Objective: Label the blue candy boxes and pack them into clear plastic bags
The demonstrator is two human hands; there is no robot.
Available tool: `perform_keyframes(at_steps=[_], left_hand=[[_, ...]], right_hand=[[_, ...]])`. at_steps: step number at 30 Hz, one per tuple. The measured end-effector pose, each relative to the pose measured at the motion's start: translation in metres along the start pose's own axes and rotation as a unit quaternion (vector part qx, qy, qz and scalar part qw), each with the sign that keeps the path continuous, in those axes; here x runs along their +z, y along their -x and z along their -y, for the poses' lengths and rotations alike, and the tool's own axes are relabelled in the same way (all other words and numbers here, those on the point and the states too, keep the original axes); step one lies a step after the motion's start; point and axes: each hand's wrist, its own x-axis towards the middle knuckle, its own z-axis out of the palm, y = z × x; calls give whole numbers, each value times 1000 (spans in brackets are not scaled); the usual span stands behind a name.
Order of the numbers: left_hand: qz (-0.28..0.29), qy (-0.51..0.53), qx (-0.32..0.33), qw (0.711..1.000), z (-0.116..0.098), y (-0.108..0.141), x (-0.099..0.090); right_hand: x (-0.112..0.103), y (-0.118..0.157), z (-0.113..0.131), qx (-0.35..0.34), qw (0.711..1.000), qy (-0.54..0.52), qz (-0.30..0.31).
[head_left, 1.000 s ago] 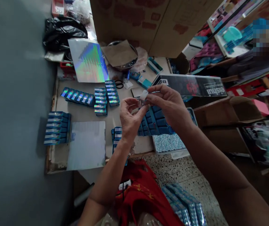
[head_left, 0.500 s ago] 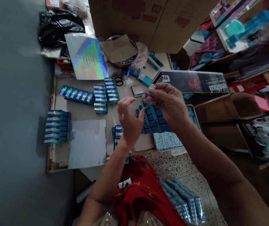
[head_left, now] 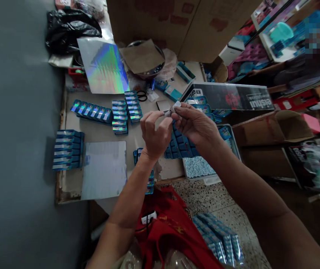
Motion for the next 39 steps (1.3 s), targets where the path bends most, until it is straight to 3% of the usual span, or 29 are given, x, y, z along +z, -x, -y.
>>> perform_keyframes(at_steps=[3, 11, 18, 22, 29, 34, 39], left_hand=[[5, 35, -7, 999, -3, -2, -4], [36, 133, -137, 981, -6, -6, -9], [17, 200, -314, 928, -2, -5, -6], [2, 244, -350, 904, -1, -8, -7], [81, 259, -298, 915, 6, -22, -28], [183, 176, -150, 955, 11, -37, -54], [229, 127, -43, 964, 4, -41, -72]], right_hand=[[-4, -1, -2, -4, 1000, -11, -1], [-8, -7, -4, -19, 1000, -1, -2], [-8, -10, -8, -37, 999, 14, -9], [-11, -13, -13, -55, 997, 57, -2], [-11, -15, -18, -83, 993, 79, -1], [-4, -9, -23, -115, 991, 60, -22], [4, -5, -32, -156, 984, 74, -38]])
